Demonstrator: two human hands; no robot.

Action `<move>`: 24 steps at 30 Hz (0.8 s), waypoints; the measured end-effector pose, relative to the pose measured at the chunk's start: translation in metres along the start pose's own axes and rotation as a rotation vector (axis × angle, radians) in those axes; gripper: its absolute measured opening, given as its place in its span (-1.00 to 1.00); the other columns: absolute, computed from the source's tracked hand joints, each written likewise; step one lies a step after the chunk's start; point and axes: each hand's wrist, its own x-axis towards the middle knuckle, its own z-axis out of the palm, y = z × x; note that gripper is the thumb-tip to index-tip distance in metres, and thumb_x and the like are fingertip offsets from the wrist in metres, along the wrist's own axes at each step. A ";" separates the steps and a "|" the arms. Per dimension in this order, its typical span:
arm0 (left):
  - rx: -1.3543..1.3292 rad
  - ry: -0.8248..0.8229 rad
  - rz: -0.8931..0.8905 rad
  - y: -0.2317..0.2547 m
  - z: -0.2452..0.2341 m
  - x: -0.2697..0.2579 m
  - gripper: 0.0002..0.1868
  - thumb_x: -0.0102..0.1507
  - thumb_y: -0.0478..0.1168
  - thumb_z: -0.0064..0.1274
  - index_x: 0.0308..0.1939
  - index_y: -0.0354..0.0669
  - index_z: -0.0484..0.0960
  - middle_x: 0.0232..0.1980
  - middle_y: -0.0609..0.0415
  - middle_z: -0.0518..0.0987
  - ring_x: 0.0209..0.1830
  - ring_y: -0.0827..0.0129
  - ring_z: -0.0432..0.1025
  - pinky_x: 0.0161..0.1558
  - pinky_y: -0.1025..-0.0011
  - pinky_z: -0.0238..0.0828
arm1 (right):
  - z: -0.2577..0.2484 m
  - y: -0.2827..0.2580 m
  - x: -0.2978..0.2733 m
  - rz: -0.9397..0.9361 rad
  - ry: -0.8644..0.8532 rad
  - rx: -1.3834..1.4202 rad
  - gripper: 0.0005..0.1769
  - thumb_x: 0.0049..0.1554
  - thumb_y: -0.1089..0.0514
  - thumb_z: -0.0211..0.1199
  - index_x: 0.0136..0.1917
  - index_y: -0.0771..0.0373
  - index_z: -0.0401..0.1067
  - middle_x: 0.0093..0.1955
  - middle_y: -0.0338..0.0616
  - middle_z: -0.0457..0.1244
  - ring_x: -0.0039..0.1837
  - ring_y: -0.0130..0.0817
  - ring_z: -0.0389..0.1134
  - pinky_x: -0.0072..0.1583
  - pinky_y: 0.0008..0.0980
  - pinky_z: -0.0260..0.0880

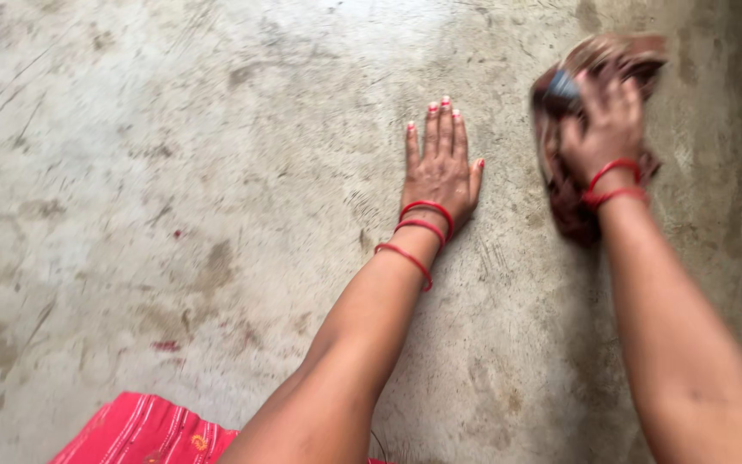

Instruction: The person wrings out a brown cloth over a bucket and then wipes the concrete floor with it. The person sits on the floor and scrubs the surface with the cloth using both hands.

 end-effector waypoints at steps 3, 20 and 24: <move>0.020 0.044 0.005 -0.004 0.004 0.001 -0.17 0.39 0.14 -0.34 0.58 -0.35 -0.07 0.69 -0.19 -0.19 0.70 0.05 -0.36 0.59 -0.04 -0.55 | -0.024 -0.057 -0.049 -0.044 0.020 0.083 -0.27 0.15 0.08 0.16 0.60 0.06 0.33 0.57 0.29 0.14 0.63 0.24 0.01 0.60 0.03 -0.04; 0.081 0.121 -0.276 -0.201 -0.067 -0.065 -0.16 0.42 0.15 -0.35 0.58 -0.41 -0.10 0.67 -0.25 -0.20 0.69 -0.02 -0.34 0.59 0.02 -0.52 | 0.050 -0.269 -0.022 0.339 0.304 0.603 -0.53 0.33 0.07 0.06 0.28 0.53 0.40 0.40 0.37 0.23 0.48 0.24 0.19 0.52 0.01 0.08; 0.039 0.198 -0.257 -0.202 -0.059 -0.068 -0.16 0.42 0.12 -0.30 0.59 -0.39 -0.11 0.68 -0.26 -0.21 0.71 -0.01 -0.30 0.61 -0.03 -0.46 | 0.082 -0.297 0.079 0.196 0.272 0.487 -0.50 0.36 0.06 0.13 0.44 0.41 0.32 0.48 0.26 0.21 0.55 0.16 0.16 0.57 0.01 0.05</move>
